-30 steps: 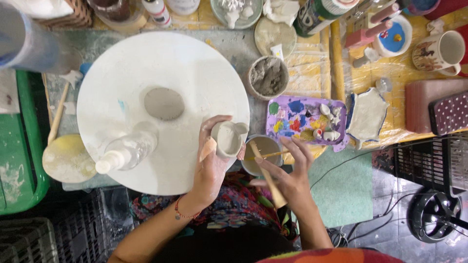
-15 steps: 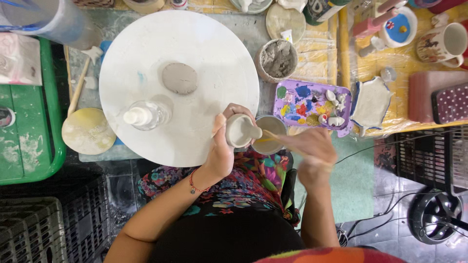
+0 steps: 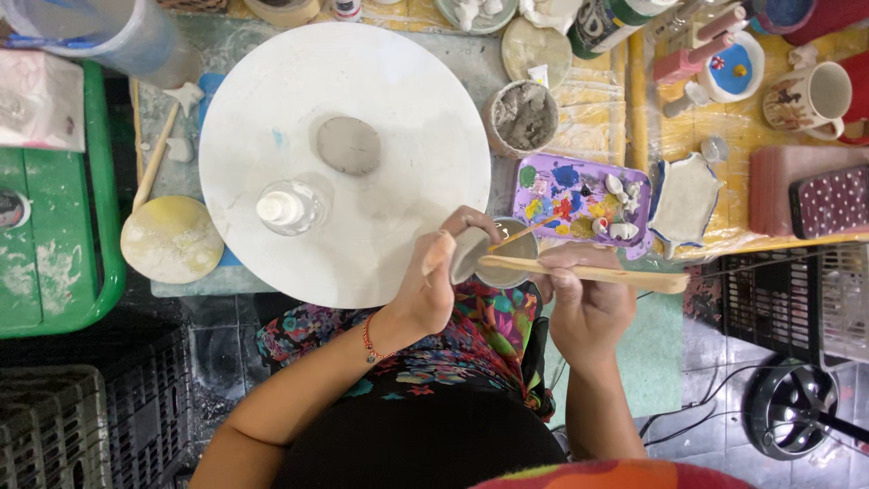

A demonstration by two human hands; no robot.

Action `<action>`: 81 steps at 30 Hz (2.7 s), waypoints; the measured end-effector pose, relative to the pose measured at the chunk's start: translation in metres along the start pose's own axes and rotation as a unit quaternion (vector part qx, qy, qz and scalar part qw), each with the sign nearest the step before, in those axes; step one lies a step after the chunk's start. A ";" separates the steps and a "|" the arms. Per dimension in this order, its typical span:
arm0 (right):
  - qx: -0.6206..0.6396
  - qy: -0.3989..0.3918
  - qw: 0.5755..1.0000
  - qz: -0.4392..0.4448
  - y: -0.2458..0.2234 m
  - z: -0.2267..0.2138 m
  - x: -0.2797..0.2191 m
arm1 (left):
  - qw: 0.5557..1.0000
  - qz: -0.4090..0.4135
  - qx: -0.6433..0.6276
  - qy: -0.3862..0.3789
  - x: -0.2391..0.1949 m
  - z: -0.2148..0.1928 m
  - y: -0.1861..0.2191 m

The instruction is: The person shapes a small clay cylinder by hand and applies liquid slip using a wooden brush. They smooth the interior and exterior surfaces of the clay piece while it sits on a turntable.

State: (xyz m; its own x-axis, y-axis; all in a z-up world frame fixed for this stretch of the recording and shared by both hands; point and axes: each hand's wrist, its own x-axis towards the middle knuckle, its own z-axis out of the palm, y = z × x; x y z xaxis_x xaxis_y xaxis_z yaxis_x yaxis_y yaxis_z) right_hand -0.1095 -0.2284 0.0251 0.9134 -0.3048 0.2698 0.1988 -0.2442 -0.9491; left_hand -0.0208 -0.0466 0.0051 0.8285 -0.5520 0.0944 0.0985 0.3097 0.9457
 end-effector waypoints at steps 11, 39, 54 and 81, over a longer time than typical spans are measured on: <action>-0.237 -0.122 0.961 -0.068 -0.004 0.000 0.022 | 0.994 0.043 0.094 0.023 0.001 0.000 0.000; -0.294 -0.328 0.818 -0.370 -0.048 0.028 0.055 | 0.996 -0.030 -0.073 0.048 0.000 -0.007 -0.001; -0.133 0.010 0.990 -0.053 0.012 0.038 -0.007 | 0.976 -0.076 -0.188 0.075 -0.003 -0.006 0.000; -0.226 -0.045 0.919 -0.321 0.013 0.071 0.026 | 0.979 -0.078 -0.170 0.086 -0.005 -0.009 -0.013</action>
State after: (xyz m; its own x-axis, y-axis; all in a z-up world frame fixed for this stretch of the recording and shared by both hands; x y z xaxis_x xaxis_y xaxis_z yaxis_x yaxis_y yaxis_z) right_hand -0.0578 -0.1744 0.0087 0.6893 0.1082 0.7164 0.5577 -0.7104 -0.4293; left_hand -0.0211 -0.0415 -0.0104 0.8659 -0.4845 -0.1243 0.3852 0.4874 0.7837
